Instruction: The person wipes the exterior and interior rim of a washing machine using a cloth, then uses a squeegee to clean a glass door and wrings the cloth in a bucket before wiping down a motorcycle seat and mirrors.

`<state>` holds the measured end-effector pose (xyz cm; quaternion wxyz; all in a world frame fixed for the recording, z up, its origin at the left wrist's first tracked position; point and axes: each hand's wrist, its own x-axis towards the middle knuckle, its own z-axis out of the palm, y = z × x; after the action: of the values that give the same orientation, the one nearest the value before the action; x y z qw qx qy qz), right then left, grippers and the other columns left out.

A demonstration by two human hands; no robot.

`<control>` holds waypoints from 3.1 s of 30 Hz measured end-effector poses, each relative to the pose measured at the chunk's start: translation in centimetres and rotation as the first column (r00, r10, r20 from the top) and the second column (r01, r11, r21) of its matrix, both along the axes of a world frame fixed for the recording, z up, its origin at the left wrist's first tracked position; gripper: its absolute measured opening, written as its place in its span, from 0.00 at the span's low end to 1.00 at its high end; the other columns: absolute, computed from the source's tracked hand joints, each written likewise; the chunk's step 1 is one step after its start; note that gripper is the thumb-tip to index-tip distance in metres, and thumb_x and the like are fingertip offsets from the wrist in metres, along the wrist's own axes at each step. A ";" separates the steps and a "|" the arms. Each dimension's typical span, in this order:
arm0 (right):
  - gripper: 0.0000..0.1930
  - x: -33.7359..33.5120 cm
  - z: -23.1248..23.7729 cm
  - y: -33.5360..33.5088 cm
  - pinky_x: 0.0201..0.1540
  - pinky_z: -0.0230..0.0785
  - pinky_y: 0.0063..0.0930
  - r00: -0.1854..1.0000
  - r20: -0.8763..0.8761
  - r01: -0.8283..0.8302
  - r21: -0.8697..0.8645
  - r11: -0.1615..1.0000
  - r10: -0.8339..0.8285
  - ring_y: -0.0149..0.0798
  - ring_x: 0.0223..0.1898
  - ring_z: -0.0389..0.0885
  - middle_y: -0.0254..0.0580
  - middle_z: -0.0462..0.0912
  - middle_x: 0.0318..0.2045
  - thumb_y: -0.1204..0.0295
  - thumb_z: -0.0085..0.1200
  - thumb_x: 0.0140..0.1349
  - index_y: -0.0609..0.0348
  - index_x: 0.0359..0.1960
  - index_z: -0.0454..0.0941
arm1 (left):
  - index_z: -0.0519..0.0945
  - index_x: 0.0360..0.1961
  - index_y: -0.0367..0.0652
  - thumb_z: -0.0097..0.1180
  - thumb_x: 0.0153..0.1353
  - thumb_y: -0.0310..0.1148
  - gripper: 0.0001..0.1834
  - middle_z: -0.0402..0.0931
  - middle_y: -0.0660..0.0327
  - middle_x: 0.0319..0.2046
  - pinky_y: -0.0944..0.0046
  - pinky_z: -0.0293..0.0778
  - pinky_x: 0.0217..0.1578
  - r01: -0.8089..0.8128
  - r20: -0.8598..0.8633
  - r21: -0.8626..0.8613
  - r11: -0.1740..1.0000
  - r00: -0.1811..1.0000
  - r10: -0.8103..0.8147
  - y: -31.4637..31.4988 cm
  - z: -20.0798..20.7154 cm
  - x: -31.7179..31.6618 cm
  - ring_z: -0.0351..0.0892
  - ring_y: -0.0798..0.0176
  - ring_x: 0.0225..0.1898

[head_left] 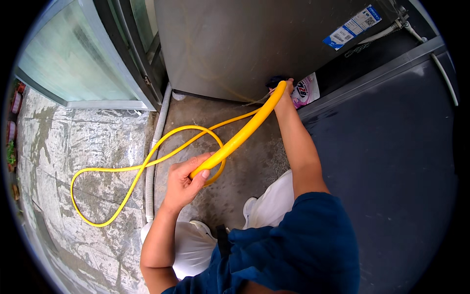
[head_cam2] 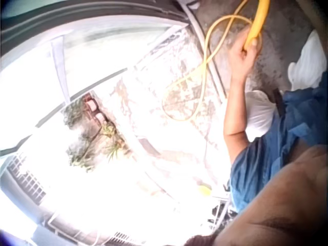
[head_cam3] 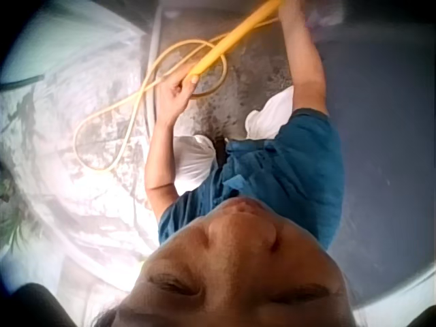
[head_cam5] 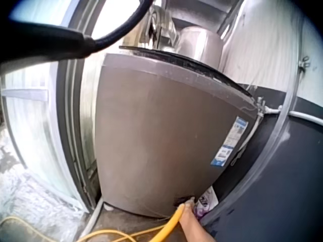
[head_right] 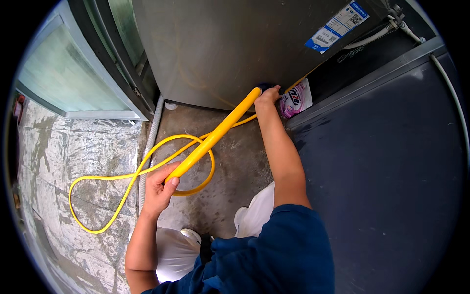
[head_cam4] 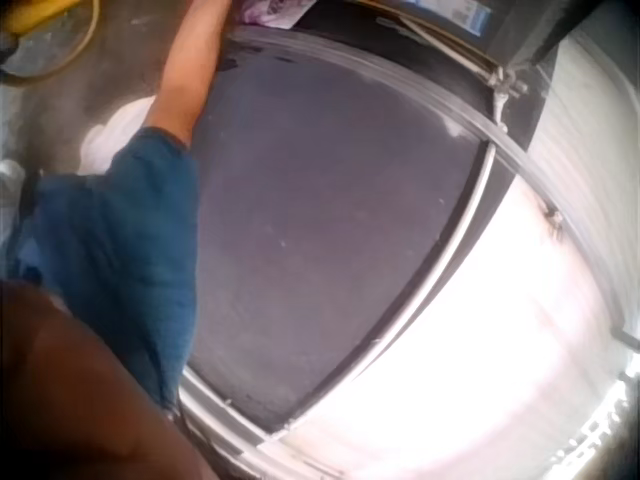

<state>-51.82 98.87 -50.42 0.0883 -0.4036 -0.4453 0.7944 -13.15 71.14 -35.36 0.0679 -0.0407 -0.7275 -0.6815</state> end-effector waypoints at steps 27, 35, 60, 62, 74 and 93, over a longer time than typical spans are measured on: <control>0.36 4.1 6.8 -5.1 0.64 0.60 0.46 0.995 -0.084 0.097 0.564 0.820 -0.059 0.58 0.68 0.56 0.63 0.40 0.71 0.57 0.36 0.72 0.48 0.73 0.31 | 0.69 0.61 0.35 0.49 0.68 0.36 0.24 0.62 0.70 0.21 0.76 0.55 0.18 -0.234 0.152 0.234 0.944 0.968 0.202 -2.5 -1.8 -1.9 0.59 0.77 0.19; 0.39 6.5 11.2 -11.4 0.68 0.39 0.62 0.804 -0.372 0.494 0.852 -0.173 0.465 0.75 0.69 0.38 0.79 0.33 0.68 0.63 0.54 0.61 0.55 0.72 0.49 | 0.71 0.60 0.36 0.50 0.69 0.34 0.21 0.63 0.72 0.22 0.78 0.55 0.18 -0.246 0.113 0.387 0.889 0.969 0.219 -2.8 -2.1 -3.0 0.59 0.80 0.19; 0.28 6.5 17.6 -26.6 0.66 0.49 0.58 0.540 -0.047 0.741 0.500 -0.448 0.840 0.40 0.65 0.61 0.30 0.64 0.66 0.67 0.55 0.56 0.22 0.59 0.72 | 0.72 0.57 0.38 0.44 0.70 0.39 0.20 0.58 0.73 0.16 0.77 0.51 0.15 -0.553 0.153 0.405 0.728 0.826 0.542 -5.3 -0.4 0.5 0.53 0.80 0.14; 0.24 6.7 13.8 -28.9 0.70 0.44 0.52 0.569 0.184 0.716 0.369 -0.593 0.802 0.35 0.67 0.58 0.28 0.60 0.69 0.68 0.47 0.61 0.30 0.60 0.73 | 0.72 0.57 0.38 0.44 0.70 0.39 0.21 0.58 0.73 0.16 0.77 0.51 0.15 -0.571 0.172 0.411 0.711 0.814 0.555 -5.0 0.0 0.5 0.52 0.80 0.14; 0.20 6.9 -8.0 -19.2 0.74 0.21 0.51 0.495 0.844 0.597 -0.160 -0.786 0.204 0.29 0.73 0.42 0.19 0.46 0.73 0.61 0.39 0.69 0.45 0.59 0.75 | 0.74 0.56 0.38 0.47 0.69 0.36 0.19 0.60 0.73 0.17 0.77 0.54 0.16 -0.572 0.222 0.409 0.712 0.819 0.530 -5.5 0.1 3.0 0.56 0.80 0.16; 0.19 6.2 -10.6 -30.1 0.74 0.29 0.50 0.437 0.626 0.627 0.303 -0.717 0.647 0.31 0.72 0.48 0.25 0.56 0.70 0.64 0.41 0.67 0.51 0.56 0.78 | 0.74 0.56 0.38 0.51 0.69 0.35 0.18 0.65 0.73 0.22 0.77 0.55 0.17 -0.568 0.400 0.420 0.708 0.816 0.417 -4.3 -0.9 2.2 0.60 0.81 0.19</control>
<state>-45.67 68.80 -61.03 0.2129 0.5351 -0.7969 -0.1824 -10.98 66.83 -36.23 0.1555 0.2720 -0.5005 -0.8071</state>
